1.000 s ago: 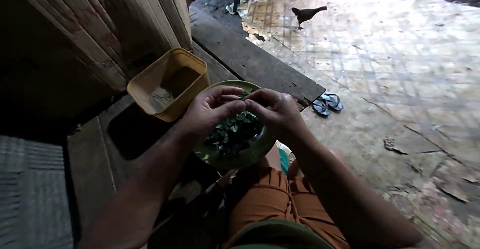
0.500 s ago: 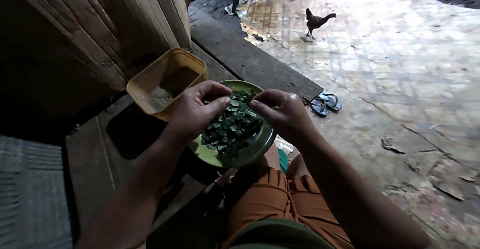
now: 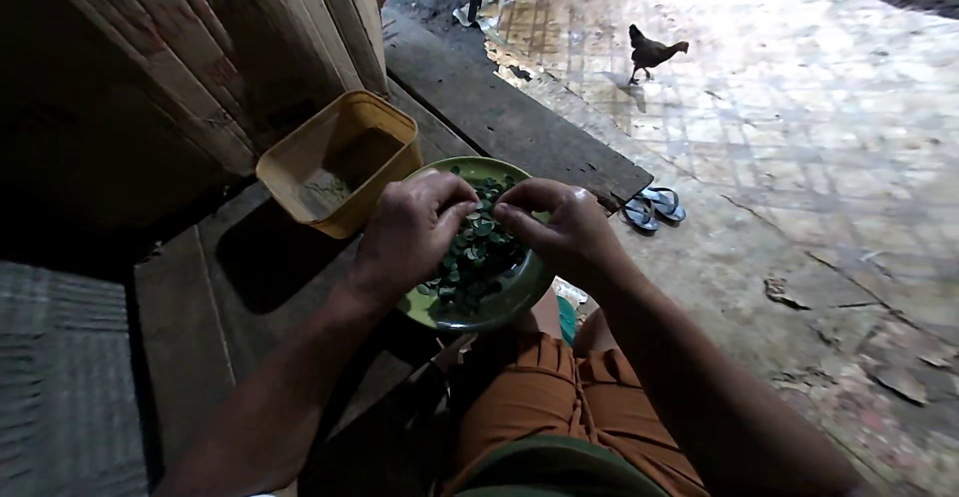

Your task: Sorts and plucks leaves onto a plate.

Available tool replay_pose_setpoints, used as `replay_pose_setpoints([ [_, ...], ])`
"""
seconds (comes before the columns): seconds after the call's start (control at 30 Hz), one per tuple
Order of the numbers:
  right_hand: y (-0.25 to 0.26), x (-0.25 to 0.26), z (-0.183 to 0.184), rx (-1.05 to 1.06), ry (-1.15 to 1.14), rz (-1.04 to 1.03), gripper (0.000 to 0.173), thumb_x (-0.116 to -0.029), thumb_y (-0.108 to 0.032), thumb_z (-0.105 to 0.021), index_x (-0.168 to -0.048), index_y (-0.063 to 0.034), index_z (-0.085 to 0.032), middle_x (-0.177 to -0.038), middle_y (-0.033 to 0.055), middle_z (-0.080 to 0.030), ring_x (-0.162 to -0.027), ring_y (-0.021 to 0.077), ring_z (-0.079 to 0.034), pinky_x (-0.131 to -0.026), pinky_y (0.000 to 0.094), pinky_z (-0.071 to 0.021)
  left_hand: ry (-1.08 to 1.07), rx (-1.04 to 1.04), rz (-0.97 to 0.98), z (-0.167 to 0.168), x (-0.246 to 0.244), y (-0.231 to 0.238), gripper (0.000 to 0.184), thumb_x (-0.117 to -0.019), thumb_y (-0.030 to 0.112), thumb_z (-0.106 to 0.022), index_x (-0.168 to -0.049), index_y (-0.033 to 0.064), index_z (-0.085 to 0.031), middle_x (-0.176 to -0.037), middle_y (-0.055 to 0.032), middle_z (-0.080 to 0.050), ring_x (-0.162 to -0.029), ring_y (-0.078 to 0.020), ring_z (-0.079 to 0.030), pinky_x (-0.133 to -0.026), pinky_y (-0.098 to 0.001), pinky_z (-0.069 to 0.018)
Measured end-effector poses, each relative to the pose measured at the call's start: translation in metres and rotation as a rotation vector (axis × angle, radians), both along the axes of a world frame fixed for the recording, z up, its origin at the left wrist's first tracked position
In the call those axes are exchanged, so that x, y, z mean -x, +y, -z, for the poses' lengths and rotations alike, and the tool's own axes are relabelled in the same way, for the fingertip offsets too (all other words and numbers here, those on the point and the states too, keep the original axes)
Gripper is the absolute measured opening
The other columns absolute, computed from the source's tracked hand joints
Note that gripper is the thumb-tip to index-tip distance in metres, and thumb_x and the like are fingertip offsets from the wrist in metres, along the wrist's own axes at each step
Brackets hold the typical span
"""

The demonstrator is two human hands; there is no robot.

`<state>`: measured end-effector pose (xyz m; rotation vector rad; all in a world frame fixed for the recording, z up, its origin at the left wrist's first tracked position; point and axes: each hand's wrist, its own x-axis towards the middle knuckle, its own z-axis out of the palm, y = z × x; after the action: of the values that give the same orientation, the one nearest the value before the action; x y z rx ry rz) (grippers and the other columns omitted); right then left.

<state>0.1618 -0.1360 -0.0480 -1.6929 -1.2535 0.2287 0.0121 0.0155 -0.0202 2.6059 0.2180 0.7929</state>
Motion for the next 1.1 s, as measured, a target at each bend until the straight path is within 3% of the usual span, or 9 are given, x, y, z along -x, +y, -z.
replay_pose_setpoints([
  [0.17, -0.005, -0.008, 0.002, 0.085, -0.108, 0.051, 0.016, -0.1003, -0.022, -0.065, -0.102, -0.0099, -0.075, -0.093, 0.0030, -0.072, -0.082, 0.0132, -0.067, -0.077, 0.0386, -0.0559, -0.030, -0.115, -0.300, -0.029, 0.017, 0.035, 0.021, -0.1017, 0.018, -0.062, -0.110, 0.0031, -0.074, -0.104, -0.0155, -0.072, -0.097, -0.0239, -0.070, -0.090, -0.0418, -0.0554],
  [0.23, -0.006, -0.010, 0.004, 0.147, -0.188, 0.021, 0.017, -0.0988, -0.020, -0.064, -0.108, -0.0130, -0.077, -0.100, 0.0035, -0.073, -0.095, 0.0197, -0.068, -0.090, 0.0516, -0.0504, -0.042, -0.177, -0.427, -0.036, 0.024, 0.056, 0.027, -0.1049, 0.020, -0.055, -0.116, 0.0031, -0.073, -0.110, -0.0185, -0.071, -0.105, -0.0288, -0.068, -0.095, -0.0448, -0.0526],
  [0.37, -0.005, -0.005, 0.003, 0.156, -0.331, -0.036, 0.030, -0.0930, -0.019, -0.071, -0.123, -0.0161, -0.074, -0.114, 0.0081, -0.071, -0.109, 0.0299, -0.064, -0.094, 0.0586, -0.0445, 0.073, -0.166, -0.527, -0.035, 0.032, 0.076, 0.034, -0.1058, 0.018, -0.051, -0.133, 0.0033, -0.066, -0.137, -0.0203, -0.062, -0.133, -0.0403, -0.053, -0.112, -0.0571, -0.0373],
  [0.43, -0.001, 0.001, 0.001, 0.183, -0.361, -0.102, 0.039, -0.0908, -0.021, -0.075, -0.130, -0.0185, -0.070, -0.118, 0.0076, -0.070, -0.113, 0.0308, -0.063, -0.094, 0.0589, -0.0465, 0.115, -0.126, -0.463, -0.035, 0.030, 0.072, 0.036, -0.1048, 0.019, -0.054, -0.135, 0.0037, -0.064, -0.142, -0.0202, -0.058, -0.138, -0.0394, -0.049, -0.115, -0.0557, -0.0356],
  [0.67, 0.000, -0.009, 0.002, 0.127, -0.352, -0.062, 0.033, -0.0934, -0.014, -0.069, -0.126, -0.0164, -0.071, -0.117, 0.0096, -0.070, -0.110, 0.0315, -0.064, -0.092, 0.0578, -0.0495, 0.139, -0.050, -0.174, -0.025, 0.016, 0.031, 0.020, -0.1009, 0.017, -0.060, -0.109, 0.0081, -0.076, -0.118, -0.0123, -0.070, -0.116, -0.0316, -0.061, -0.100, -0.0513, -0.0477],
  [0.73, -0.007, -0.015, 0.003, 0.109, -0.289, 0.013, 0.029, -0.0962, -0.012, -0.064, -0.124, -0.0135, -0.072, -0.114, 0.0108, -0.070, -0.107, 0.0305, -0.065, -0.091, 0.0567, -0.0493, 0.169, -0.048, -0.065, -0.008, 0.006, 0.018, 0.020, -0.0994, 0.020, -0.063, -0.107, 0.0089, -0.077, -0.118, -0.0112, -0.071, -0.115, -0.0317, -0.062, -0.098, -0.0523, -0.0489],
  [0.87, -0.020, -0.018, 0.013, 0.073, -0.242, 0.129, 0.024, -0.0983, -0.014, -0.062, -0.118, -0.0096, -0.074, -0.112, 0.0107, -0.071, -0.103, 0.0285, -0.067, -0.090, 0.0547, -0.0512, 0.273, -0.120, 0.009, 0.024, -0.011, -0.003, 0.034, -0.0958, 0.034, -0.070, -0.119, 0.0097, -0.074, -0.126, -0.0146, -0.066, -0.126, -0.0366, -0.056, -0.100, -0.0590, -0.0465],
  [1.0, -0.025, -0.012, 0.015, 0.054, -0.211, 0.164, 0.021, -0.0983, -0.014, -0.063, -0.115, -0.0080, -0.074, -0.111, 0.0093, -0.072, -0.103, 0.0262, -0.067, -0.090, 0.0521, -0.0522, 0.221, -0.139, -0.015, 0.025, -0.015, -0.006, 0.018, -0.0965, 0.025, -0.069, -0.103, 0.0105, -0.077, -0.121, -0.0116, -0.067, -0.121, -0.0348, -0.058, -0.096, -0.0561, -0.0476],
  [1.1, -0.026, -0.012, 0.013, -0.016, -0.196, 0.171, 0.019, -0.0972, -0.013, -0.064, -0.112, -0.0076, -0.075, -0.108, 0.0079, -0.072, -0.100, 0.0233, -0.068, -0.089, 0.0490, -0.0533, 0.087, 0.002, -0.031, 0.009, -0.009, 0.002, 0.017, -0.0971, 0.023, -0.068, -0.102, 0.0099, -0.077, -0.116, -0.0107, -0.068, -0.113, -0.0277, -0.061, -0.096, -0.0471, -0.0487],
])
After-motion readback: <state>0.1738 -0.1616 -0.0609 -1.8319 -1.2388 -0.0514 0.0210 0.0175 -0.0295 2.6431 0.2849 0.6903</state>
